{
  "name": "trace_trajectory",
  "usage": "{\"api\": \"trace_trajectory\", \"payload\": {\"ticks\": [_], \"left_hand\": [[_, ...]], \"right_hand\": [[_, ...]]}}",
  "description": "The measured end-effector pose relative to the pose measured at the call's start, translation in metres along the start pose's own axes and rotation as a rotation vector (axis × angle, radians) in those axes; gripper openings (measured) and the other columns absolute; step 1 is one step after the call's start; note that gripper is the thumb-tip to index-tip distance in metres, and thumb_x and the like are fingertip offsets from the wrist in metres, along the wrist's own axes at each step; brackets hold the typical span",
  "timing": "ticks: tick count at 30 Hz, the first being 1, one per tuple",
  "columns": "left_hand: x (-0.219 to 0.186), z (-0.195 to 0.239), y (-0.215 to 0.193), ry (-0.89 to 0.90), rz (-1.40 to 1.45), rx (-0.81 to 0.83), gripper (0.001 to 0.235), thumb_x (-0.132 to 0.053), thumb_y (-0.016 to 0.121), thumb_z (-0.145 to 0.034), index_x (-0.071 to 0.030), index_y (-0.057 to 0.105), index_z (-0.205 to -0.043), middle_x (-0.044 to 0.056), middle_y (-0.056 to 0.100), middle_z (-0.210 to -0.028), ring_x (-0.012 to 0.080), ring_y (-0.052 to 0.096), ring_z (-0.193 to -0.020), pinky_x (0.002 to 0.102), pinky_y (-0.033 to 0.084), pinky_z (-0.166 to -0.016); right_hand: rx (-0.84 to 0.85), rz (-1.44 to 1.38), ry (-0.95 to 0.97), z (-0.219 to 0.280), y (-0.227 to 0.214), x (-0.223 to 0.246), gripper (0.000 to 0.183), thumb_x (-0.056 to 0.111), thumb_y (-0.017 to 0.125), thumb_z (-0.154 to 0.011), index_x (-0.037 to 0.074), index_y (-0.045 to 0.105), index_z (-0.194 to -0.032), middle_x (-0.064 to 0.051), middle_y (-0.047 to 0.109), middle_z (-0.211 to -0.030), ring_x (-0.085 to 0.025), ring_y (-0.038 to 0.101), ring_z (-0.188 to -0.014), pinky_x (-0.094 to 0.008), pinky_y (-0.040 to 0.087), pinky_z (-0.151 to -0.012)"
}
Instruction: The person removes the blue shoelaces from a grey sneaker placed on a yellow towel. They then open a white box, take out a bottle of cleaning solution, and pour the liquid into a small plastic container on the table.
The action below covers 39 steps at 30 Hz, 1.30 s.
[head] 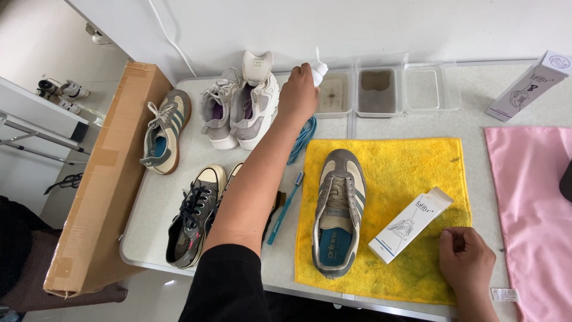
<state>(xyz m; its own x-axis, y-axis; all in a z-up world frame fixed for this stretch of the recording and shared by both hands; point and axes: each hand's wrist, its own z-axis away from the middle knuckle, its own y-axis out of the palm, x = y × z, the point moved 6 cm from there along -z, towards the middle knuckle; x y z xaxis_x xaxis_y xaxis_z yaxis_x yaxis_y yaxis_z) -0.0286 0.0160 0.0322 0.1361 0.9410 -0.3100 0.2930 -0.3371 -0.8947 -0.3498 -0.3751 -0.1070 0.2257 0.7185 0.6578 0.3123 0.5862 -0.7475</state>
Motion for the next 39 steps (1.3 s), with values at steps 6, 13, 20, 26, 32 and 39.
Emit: {"api": "trace_trajectory", "payload": {"ticks": [6,13,20,26,32,39], "left_hand": [[0.003,0.006,-0.006,-0.064,0.027,0.042,0.064,-0.011,0.066,-0.094,-0.008,0.032,-0.148,0.018,0.057,-0.115,0.0452,0.068,-0.082,0.057,0.054,-0.062],[-0.021,0.004,-0.019,0.005,-0.155,0.121,0.071,0.006,0.047,-0.089,-0.025,0.035,-0.152,0.015,0.051,-0.105,0.0371,0.062,-0.062,0.049,0.05,-0.054],[-0.032,-0.001,0.001,0.165,-0.284,0.075,0.073,0.015,0.054,-0.079,-0.019,0.043,-0.143,0.014,0.051,-0.095,0.0286,0.057,-0.047,0.042,0.05,-0.043],[-0.037,0.018,-0.044,-0.033,0.296,-0.101,0.101,-0.023,0.08,-0.094,-0.037,0.007,-0.163,0.013,0.071,-0.103,0.0346,0.074,-0.09,0.045,0.057,-0.074],[-0.099,0.114,-0.098,-0.162,0.867,-0.106,0.104,-0.065,0.071,-0.074,-0.023,0.023,-0.156,0.015,0.072,-0.131,0.0259,0.084,-0.085,0.039,0.07,-0.074],[-0.183,0.233,-0.092,-0.02,1.128,0.297,0.106,-0.045,0.081,-0.08,-0.002,0.024,-0.159,0.032,0.063,-0.124,0.0463,0.068,-0.111,0.057,0.059,-0.093]], "right_hand": [[0.009,0.006,-0.027,0.001,-0.002,0.003,0.012,0.019,0.068,-0.098,0.009,0.076,-0.096,-0.002,0.069,-0.08,-0.018,0.063,-0.073,-0.036,0.051,-0.074],[0.022,-0.018,-0.019,0.001,-0.003,0.006,0.013,0.018,0.067,-0.099,0.008,0.075,-0.096,-0.003,0.069,-0.079,-0.018,0.061,-0.071,-0.035,0.052,-0.07],[0.007,-0.019,-0.032,0.0,-0.003,0.006,0.013,0.018,0.066,-0.098,0.009,0.075,-0.096,-0.002,0.069,-0.08,-0.018,0.062,-0.073,-0.037,0.052,-0.072],[0.01,-0.025,-0.028,-0.001,-0.004,0.008,0.012,0.019,0.067,-0.098,0.01,0.075,-0.095,-0.002,0.068,-0.079,-0.018,0.061,-0.071,-0.036,0.051,-0.071],[0.034,-0.01,-0.029,-0.001,-0.006,0.014,0.014,0.02,0.065,-0.098,0.01,0.074,-0.097,-0.003,0.071,-0.084,-0.02,0.065,-0.077,-0.037,0.053,-0.074],[-0.095,-0.13,-0.22,0.0,-0.008,0.015,0.009,0.012,0.069,-0.099,0.005,0.074,-0.102,-0.015,0.066,-0.075,-0.035,0.067,-0.07,-0.044,0.053,-0.06]]}}
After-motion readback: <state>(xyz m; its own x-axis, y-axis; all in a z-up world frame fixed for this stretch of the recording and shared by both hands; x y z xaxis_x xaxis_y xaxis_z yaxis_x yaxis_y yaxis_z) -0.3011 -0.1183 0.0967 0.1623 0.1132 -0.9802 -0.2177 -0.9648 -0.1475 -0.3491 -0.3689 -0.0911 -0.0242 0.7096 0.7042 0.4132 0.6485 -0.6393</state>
